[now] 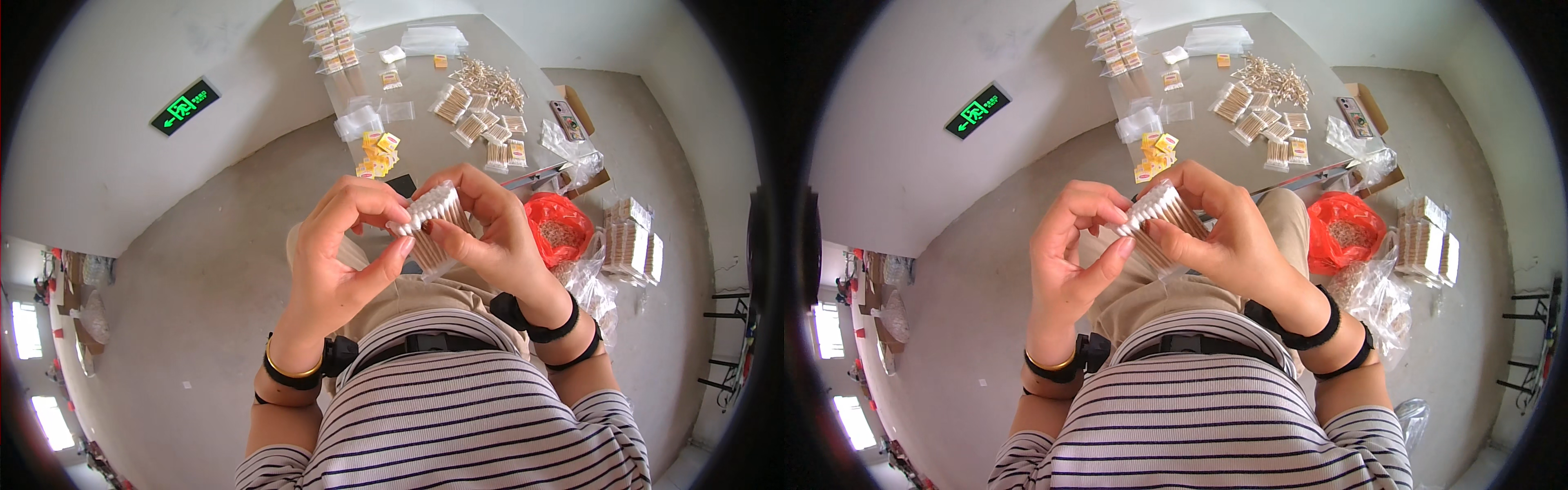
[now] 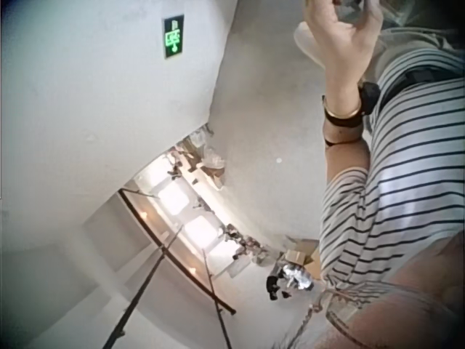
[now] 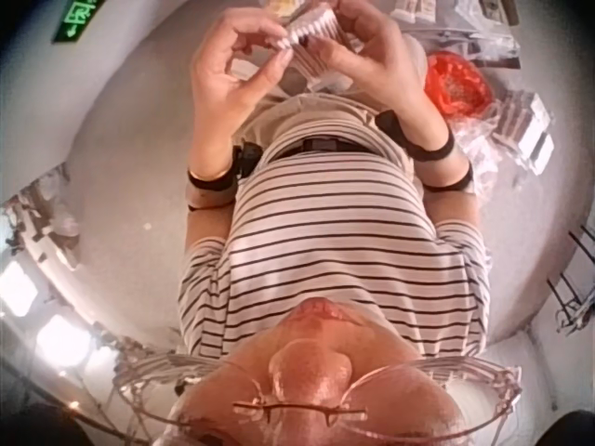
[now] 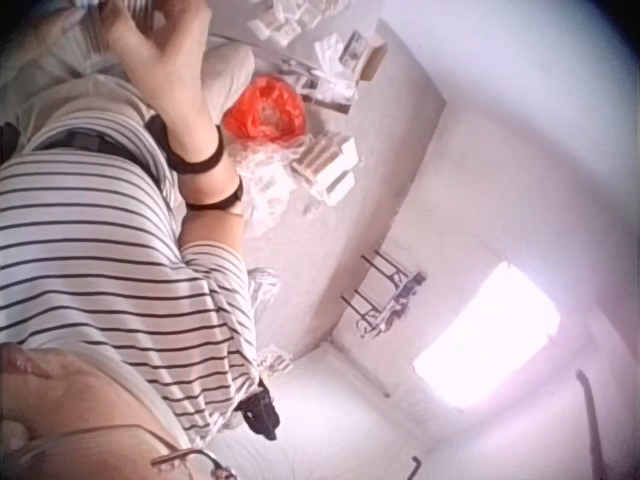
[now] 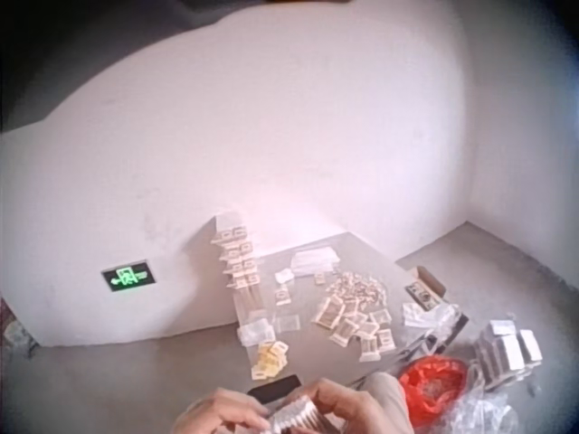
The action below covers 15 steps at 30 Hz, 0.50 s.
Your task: The person packs cotton swabs into small plastic bags, places a yellow label inside each bag, and seals them. The person repeats this process for multiple units, stacking the finished packages on the table.
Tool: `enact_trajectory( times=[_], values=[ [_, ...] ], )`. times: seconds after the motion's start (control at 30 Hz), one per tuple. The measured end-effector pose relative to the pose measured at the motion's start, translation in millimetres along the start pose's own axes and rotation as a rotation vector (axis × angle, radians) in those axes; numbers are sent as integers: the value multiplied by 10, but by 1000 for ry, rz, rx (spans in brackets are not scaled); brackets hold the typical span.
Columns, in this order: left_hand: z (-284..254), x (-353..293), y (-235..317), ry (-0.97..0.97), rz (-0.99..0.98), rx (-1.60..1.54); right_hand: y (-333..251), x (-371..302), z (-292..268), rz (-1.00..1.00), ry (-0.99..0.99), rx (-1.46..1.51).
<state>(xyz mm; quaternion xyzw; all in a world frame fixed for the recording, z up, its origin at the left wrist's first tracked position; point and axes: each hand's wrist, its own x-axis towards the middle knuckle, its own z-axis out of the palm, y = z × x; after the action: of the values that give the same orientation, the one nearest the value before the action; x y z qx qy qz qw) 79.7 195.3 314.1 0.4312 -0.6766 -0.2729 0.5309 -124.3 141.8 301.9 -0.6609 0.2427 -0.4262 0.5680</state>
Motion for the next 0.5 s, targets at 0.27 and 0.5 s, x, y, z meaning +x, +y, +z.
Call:
enact_trajectory(
  times=[0.27,0.5],
  values=[
    [19,269,-136,-31,-83,-93,11,196,-213,91,-70,-55],
    [163,493,-265,-13,-121,-52,61,296,-365,125,-31,-128]
  ],
)
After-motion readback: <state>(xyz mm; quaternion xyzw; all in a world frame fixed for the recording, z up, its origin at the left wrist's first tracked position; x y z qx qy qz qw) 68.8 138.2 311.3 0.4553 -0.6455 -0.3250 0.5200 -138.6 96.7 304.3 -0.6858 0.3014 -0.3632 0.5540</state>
